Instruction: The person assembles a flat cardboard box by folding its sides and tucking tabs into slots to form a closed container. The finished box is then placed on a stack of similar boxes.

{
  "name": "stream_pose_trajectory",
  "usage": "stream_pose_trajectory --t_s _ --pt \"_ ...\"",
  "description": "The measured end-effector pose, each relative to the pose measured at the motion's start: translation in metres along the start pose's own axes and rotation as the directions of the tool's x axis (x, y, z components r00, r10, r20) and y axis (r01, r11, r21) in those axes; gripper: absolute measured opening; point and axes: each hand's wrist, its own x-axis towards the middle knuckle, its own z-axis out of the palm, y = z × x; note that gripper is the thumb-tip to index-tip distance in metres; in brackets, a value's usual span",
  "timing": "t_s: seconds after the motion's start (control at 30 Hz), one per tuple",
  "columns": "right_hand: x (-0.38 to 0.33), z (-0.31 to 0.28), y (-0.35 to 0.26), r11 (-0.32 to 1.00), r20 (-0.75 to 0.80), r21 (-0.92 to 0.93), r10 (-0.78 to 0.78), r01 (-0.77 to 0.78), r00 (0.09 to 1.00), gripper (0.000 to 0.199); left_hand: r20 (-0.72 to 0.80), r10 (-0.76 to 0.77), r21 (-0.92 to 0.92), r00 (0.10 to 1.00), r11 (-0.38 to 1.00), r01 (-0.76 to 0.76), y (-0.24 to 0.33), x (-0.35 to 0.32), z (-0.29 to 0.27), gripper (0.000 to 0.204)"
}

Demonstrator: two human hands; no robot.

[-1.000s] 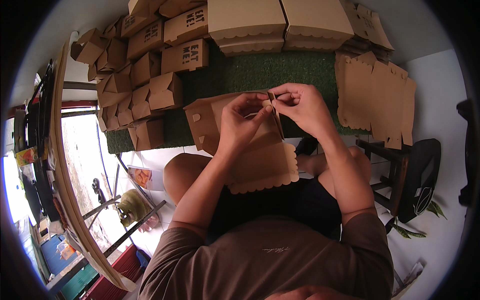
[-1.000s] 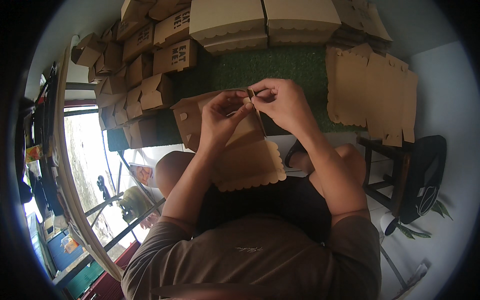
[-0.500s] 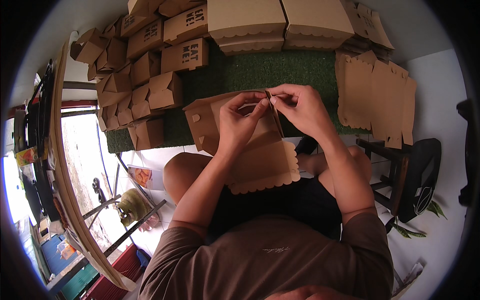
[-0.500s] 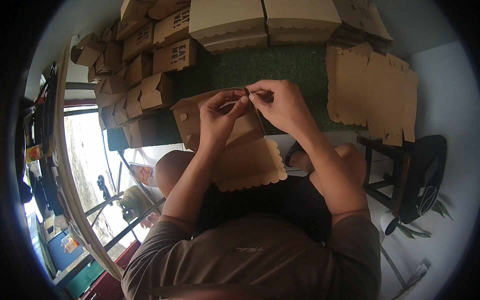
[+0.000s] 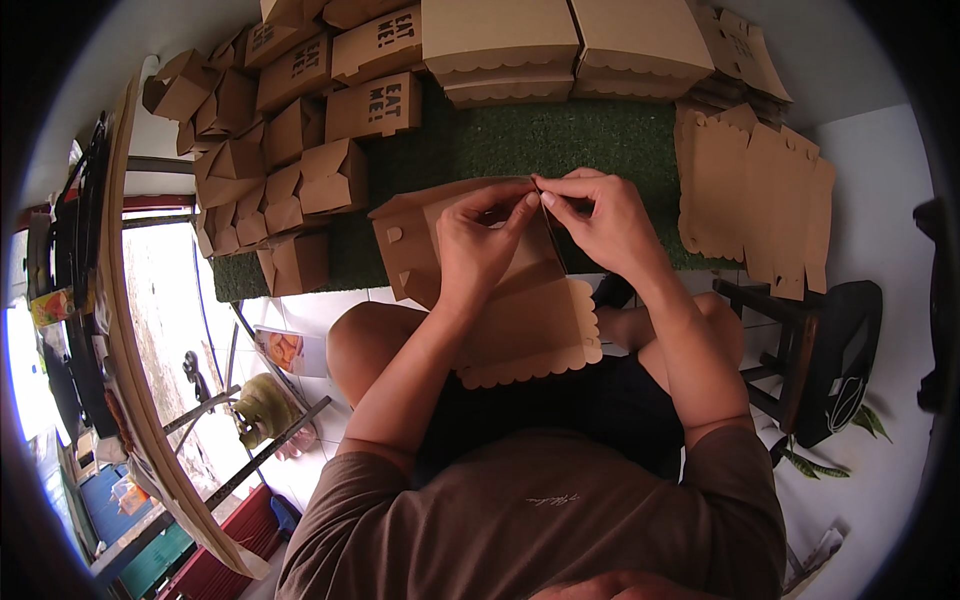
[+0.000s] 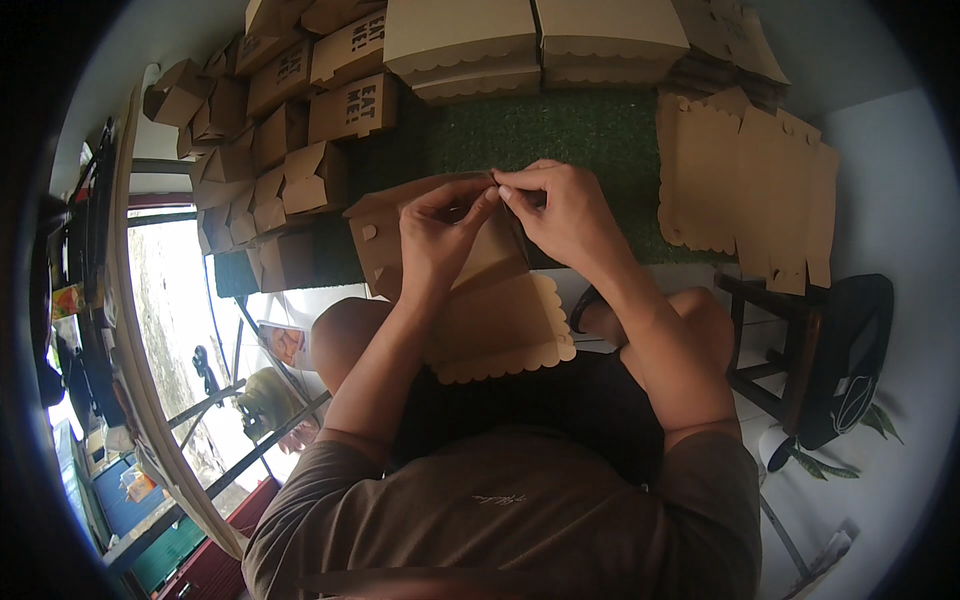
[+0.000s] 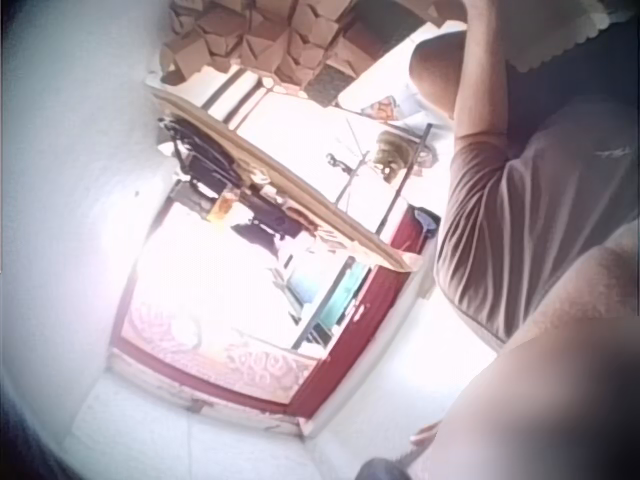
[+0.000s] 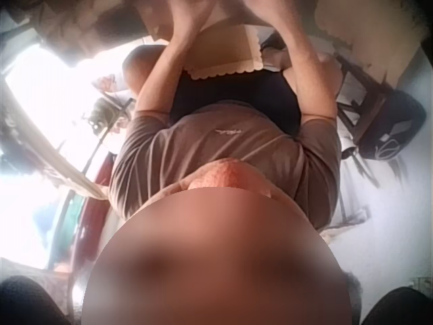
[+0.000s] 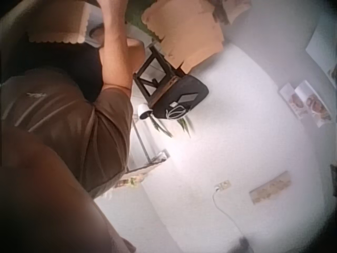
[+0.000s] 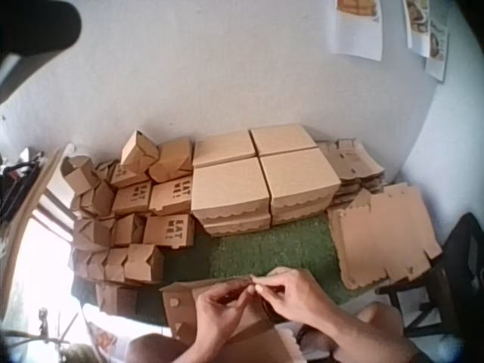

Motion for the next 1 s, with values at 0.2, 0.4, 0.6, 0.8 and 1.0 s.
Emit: stream_pose_trajectory --t_s 0.2,0.4,0.6,0.8,1.0 --pt "0.002 0.007 0.011 0.996 -0.018 0.085 0.033 -0.031 0.999 0.036 -0.012 0.008 0.063 1.000 0.998 -0.007 0.015 -0.004 0.005 0.026" --pt "0.004 0.008 0.013 0.977 0.067 0.166 0.126 -0.135 0.990 0.048 -0.028 -0.001 0.171 1.000 0.985 0.005 0.022 0.001 0.003 0.034" --pt "0.006 0.001 0.006 0.963 0.070 0.188 0.181 -0.191 0.981 0.044 -0.041 0.065 0.217 0.997 0.975 -0.054 0.019 0.006 0.002 0.027" --pt "0.008 -0.004 0.005 0.974 0.027 0.117 0.190 -0.192 0.981 0.036 -0.054 0.208 0.292 0.977 0.938 -0.184 0.022 0.004 0.014 0.034" --pt "0.008 -0.008 0.006 0.957 0.110 0.112 0.257 -0.269 0.960 0.032 -0.035 0.212 0.342 0.977 0.921 -0.188 0.023 0.007 0.015 0.033"
